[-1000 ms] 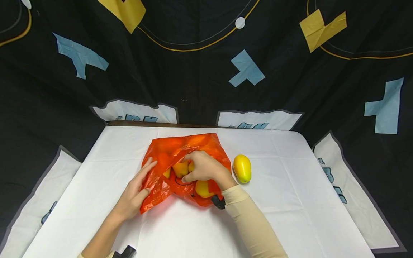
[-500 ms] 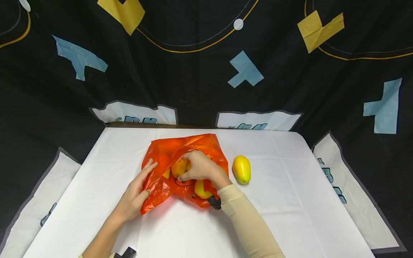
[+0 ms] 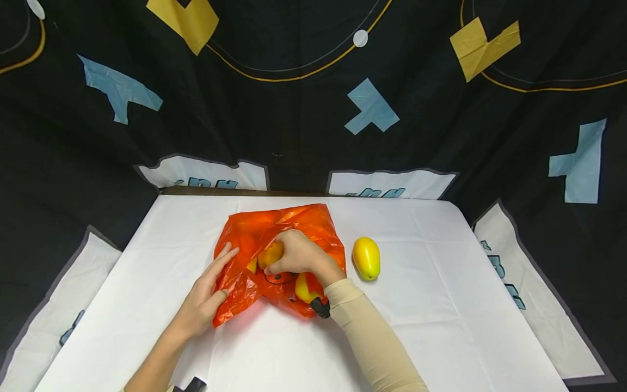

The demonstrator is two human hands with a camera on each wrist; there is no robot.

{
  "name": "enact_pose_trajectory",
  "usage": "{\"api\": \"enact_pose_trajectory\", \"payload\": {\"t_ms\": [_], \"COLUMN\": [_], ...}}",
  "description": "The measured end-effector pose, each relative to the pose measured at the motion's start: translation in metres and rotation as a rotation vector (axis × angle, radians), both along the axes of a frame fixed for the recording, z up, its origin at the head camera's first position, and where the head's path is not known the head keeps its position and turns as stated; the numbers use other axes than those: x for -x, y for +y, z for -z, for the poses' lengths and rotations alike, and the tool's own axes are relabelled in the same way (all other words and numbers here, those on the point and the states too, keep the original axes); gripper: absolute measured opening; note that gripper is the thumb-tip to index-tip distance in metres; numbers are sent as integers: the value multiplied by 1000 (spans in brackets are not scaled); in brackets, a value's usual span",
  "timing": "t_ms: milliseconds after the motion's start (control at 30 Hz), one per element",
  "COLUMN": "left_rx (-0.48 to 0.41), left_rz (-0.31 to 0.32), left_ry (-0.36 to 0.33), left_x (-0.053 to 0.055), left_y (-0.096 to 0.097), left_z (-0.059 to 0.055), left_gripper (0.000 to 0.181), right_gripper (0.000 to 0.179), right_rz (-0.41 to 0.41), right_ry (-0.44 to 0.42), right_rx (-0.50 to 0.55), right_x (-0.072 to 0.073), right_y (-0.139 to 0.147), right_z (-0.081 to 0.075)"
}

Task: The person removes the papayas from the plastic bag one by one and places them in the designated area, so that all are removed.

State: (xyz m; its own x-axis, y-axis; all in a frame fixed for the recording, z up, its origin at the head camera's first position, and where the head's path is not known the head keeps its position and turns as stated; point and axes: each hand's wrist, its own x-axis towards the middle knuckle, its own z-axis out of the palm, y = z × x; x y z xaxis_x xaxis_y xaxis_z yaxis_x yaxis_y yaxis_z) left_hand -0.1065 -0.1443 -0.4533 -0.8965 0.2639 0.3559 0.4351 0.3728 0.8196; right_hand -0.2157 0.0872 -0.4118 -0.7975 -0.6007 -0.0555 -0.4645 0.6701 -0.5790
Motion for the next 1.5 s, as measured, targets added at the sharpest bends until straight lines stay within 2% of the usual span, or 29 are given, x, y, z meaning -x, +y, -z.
{"api": "enact_pose_trajectory", "payload": {"t_ms": [100,367,633,833,1067,1367,1500], "left_rx": [2,11,13,18,12,21,12], "left_rz": [3,-1,-14,-11,-16,-18,-21], "left_ry": [-1,-6,-11,0,-6,6,-1], "left_x": [0,0,3,3,3,2,2], "left_y": [0,0,1,1,0,-1,-3], "left_z": [-1,1,3,1,2,0,0], "left_gripper": [78,78,76,78,79,81,80], "right_gripper": [42,41,40,33,24,34,33], "right_rz": [7,26,101,113,133,182,196], "right_ry": [-10,45,71,45,-7,-96,-153], "right_rx": [1,21,-45,-79,-71,-130,-104], "right_x": [1,3,4,4,1,-1,-3], "right_y": [-2,-9,-17,-18,-20,-23,-22], "right_z": [2,12,17,17,18,16,15]}}
